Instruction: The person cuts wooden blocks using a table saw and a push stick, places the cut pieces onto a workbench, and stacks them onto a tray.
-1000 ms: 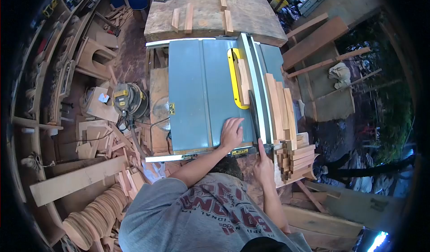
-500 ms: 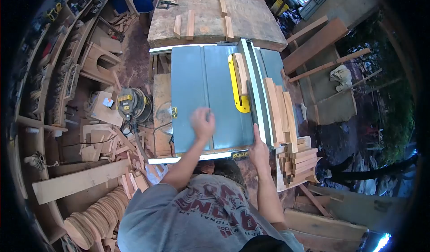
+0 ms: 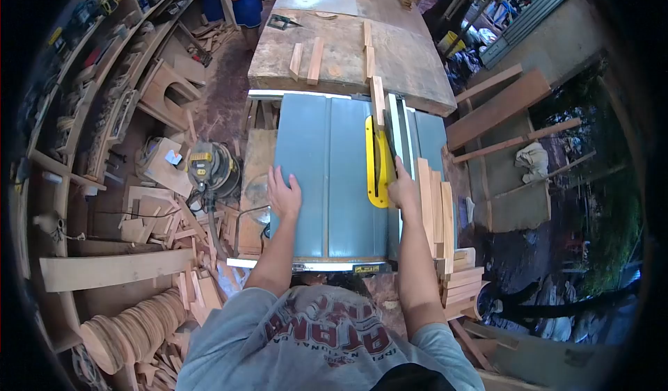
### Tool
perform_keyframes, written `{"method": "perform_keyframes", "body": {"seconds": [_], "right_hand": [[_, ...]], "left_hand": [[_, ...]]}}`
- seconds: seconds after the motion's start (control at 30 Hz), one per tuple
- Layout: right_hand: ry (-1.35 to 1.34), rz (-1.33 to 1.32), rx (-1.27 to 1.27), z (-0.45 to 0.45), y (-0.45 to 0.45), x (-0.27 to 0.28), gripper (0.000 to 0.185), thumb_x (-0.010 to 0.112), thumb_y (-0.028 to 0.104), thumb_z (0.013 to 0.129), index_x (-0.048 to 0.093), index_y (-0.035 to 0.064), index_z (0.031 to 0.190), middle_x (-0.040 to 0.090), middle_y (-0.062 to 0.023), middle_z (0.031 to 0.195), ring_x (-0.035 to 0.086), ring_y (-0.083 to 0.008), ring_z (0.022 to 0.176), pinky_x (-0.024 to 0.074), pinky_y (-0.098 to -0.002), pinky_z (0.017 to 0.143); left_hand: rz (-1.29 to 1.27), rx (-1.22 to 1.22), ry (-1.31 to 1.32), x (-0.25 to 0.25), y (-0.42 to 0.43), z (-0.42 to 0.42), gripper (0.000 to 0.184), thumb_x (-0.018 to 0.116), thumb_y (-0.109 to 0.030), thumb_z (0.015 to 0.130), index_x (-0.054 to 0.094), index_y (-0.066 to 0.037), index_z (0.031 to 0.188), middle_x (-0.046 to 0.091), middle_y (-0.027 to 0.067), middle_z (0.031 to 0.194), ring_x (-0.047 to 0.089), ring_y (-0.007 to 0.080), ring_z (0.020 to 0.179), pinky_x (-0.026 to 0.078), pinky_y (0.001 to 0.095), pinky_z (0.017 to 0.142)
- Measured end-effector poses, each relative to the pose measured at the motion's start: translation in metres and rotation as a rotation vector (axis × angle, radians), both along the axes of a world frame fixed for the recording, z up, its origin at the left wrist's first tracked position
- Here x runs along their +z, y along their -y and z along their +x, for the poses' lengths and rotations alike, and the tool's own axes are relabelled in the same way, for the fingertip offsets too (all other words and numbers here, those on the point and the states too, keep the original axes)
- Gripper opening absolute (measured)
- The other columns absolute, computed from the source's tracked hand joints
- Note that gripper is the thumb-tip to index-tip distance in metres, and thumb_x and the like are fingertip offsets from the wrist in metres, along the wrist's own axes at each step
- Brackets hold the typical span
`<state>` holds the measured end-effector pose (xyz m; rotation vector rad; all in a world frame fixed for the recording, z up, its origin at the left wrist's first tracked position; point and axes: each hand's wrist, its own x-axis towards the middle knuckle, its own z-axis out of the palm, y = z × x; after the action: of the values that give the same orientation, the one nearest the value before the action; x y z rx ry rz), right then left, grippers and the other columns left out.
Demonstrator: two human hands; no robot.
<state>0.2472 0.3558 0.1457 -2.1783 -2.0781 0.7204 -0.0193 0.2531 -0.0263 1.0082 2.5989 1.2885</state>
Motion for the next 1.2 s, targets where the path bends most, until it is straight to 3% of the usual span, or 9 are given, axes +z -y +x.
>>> {"method": "perform_keyframes", "body": {"seconds": [0.1,0.17,0.23,0.33,0.43,0.67,0.87,1.1,1.2], "right_hand": [[-0.065,-0.027,-0.029,-0.008,-0.033,0.007,0.083,0.054,0.005,0.087,0.031,0.0294,0.163,0.071,-0.0285,0.118,0.068,-0.0431,0.112,0.0540,-0.0505,0.094],[-0.086,0.094,0.029,-0.010,-0.054,0.007,0.080,0.046,0.003,0.084,0.039,0.0243,0.160,0.071,-0.0295,0.114,0.073,-0.0397,0.094,0.0577,-0.0465,0.072],[-0.122,0.060,0.018,-0.009,-0.081,0.018,0.078,0.044,0.002,0.083,0.041,0.0204,0.159,0.071,-0.0299,0.114,0.073,-0.0400,0.093,0.0578,-0.0454,0.072],[-0.296,-0.019,0.018,-0.004,-0.127,0.020,0.079,0.041,-0.002,0.080,0.044,0.0122,0.157,0.068,-0.0196,0.080,0.064,-0.0268,0.054,0.0481,-0.0421,0.046],[-0.356,-0.111,0.055,-0.009,-0.154,0.019,0.080,0.042,-0.003,0.078,0.045,0.0109,0.157,0.061,-0.0122,0.070,0.055,-0.0200,0.044,0.0414,-0.0388,0.040],[-0.514,-0.074,0.084,-0.004,-0.177,0.037,0.076,0.046,-0.002,0.081,0.046,0.0098,0.156,0.058,-0.0087,0.066,0.055,-0.0197,0.043,0.0435,-0.0358,0.041],[-0.374,-0.182,0.133,-0.072,-0.282,-0.040,0.026,0.044,0.006,0.090,0.064,-0.0071,0.080,0.063,-0.0179,0.064,0.062,-0.0291,0.047,0.0473,-0.0439,0.041],[-0.830,-0.048,-0.043,-0.144,-0.292,-0.008,0.027,0.052,0.009,0.081,0.071,-0.0067,0.071,0.069,-0.0218,0.065,0.067,-0.0315,0.054,0.0499,-0.0472,0.050],[-0.377,-0.012,0.000,-0.123,-0.360,-0.038,0.025,0.054,0.009,0.078,0.071,-0.0079,0.073,0.068,-0.0236,0.066,0.069,-0.0335,0.056,0.0524,-0.0462,0.052]], "left_hand": [[-0.053,0.011,-0.017,0.003,-0.001,0.000,0.054,0.059,-0.034,0.097,0.054,-0.010,0.145,0.046,0.0151,0.158,0.046,0.0363,0.142,0.038,0.0514,0.113],[-0.068,0.020,-0.039,0.006,-0.001,0.001,0.054,0.059,-0.035,0.097,0.054,-0.010,0.145,0.046,0.0147,0.158,0.046,0.0363,0.141,0.038,0.0518,0.113],[-0.081,0.031,-0.059,0.010,-0.006,0.000,0.054,0.059,-0.035,0.097,0.054,-0.011,0.145,0.046,0.0144,0.158,0.047,0.0364,0.141,0.039,0.0523,0.113],[-0.153,-0.001,-0.050,0.015,-0.002,-0.001,0.055,0.059,-0.035,0.097,0.054,-0.012,0.146,0.045,0.0137,0.159,0.047,0.0369,0.140,0.039,0.0529,0.112],[-0.212,-0.008,-0.058,0.015,-0.003,0.003,0.056,0.059,-0.035,0.096,0.053,-0.013,0.147,0.044,0.0129,0.160,0.047,0.0370,0.140,0.039,0.0524,0.112],[-0.272,-0.023,-0.030,0.023,-0.005,0.002,0.059,0.057,-0.037,0.098,0.049,-0.013,0.151,0.041,0.0140,0.161,0.043,0.0366,0.143,0.033,0.0526,0.118],[-0.280,-0.007,-0.045,0.023,-0.007,0.005,0.060,0.059,-0.036,0.096,0.050,-0.013,0.151,0.041,0.0136,0.162,0.044,0.0366,0.143,0.038,0.0529,0.114],[-0.237,-0.025,-0.070,0.019,-0.008,0.000,0.060,0.061,-0.033,0.095,0.051,-0.011,0.149,0.043,0.0158,0.160,0.045,0.0386,0.140,0.038,0.0524,0.113],[-0.264,-0.021,-0.090,0.021,-0.008,0.000,0.060,0.061,-0.033,0.094,0.051,-0.011,0.149,0.042,0.0154,0.160,0.046,0.0382,0.140,0.038,0.0533,0.113]]}}
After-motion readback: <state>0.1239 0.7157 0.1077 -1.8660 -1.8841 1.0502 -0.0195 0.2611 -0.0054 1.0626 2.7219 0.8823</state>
